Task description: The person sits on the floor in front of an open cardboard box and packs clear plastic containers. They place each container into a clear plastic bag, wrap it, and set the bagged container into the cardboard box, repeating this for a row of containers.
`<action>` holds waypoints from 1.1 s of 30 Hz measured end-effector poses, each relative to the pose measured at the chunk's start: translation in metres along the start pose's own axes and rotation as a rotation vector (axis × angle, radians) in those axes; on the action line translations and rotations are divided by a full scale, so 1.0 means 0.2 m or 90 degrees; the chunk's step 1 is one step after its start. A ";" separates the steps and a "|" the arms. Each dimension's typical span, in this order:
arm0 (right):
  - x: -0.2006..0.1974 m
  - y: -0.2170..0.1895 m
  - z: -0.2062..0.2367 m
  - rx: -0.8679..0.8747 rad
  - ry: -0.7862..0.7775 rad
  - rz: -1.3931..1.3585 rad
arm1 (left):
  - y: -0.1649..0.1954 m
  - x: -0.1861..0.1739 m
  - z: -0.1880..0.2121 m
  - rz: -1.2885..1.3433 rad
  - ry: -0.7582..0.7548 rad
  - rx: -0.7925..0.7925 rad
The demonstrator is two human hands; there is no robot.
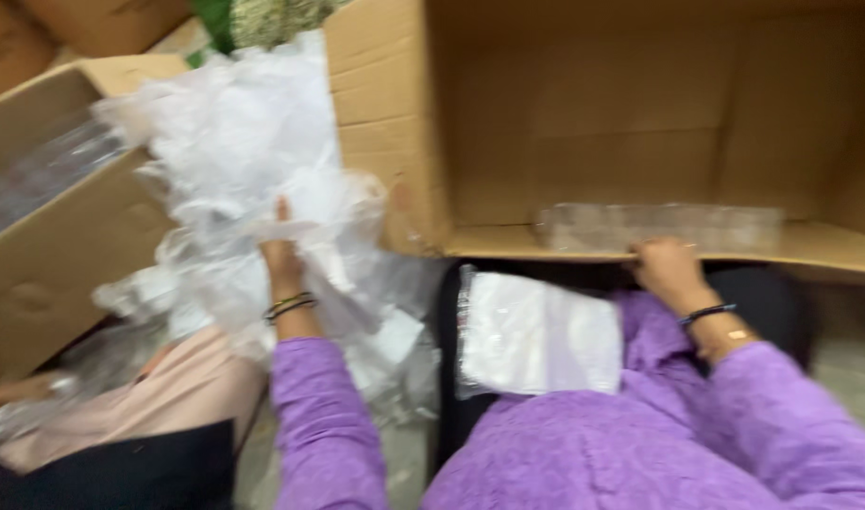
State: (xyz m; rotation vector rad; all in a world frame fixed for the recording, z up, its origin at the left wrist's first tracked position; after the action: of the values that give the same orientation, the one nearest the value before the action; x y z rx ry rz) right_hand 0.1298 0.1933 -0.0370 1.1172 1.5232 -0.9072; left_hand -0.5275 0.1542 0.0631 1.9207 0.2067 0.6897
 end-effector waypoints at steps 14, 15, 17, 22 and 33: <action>0.02 0.00 -0.10 0.092 -0.148 0.080 | 0.07 -0.35 0.16 -0.370 0.141 0.019; 0.00 0.00 -0.09 0.095 -0.134 0.078 | 0.16 -0.36 0.19 -0.416 0.168 0.061; -0.03 -0.01 -0.09 0.104 -0.106 0.055 | 0.35 -0.35 0.25 -0.449 0.193 0.118; -0.08 -0.05 -0.05 0.061 -0.048 0.058 | 0.46 -0.01 0.55 -0.252 0.071 -0.073; -0.25 -0.18 0.04 -0.027 0.135 -0.159 | 0.08 0.74 0.86 -0.408 -0.239 -0.254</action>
State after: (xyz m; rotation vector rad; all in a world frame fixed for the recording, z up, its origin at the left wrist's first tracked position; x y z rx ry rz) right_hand 0.1001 0.1656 0.0104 1.0328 1.8789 -0.9398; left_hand -0.3151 0.0775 0.0811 1.4421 0.3908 -0.0626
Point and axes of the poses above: each hand's wrist, its own z-axis away from the middle knuckle, its own x-axis out of the palm, y = z × x, the point moved 8 cm from there along -z, towards the middle knuckle
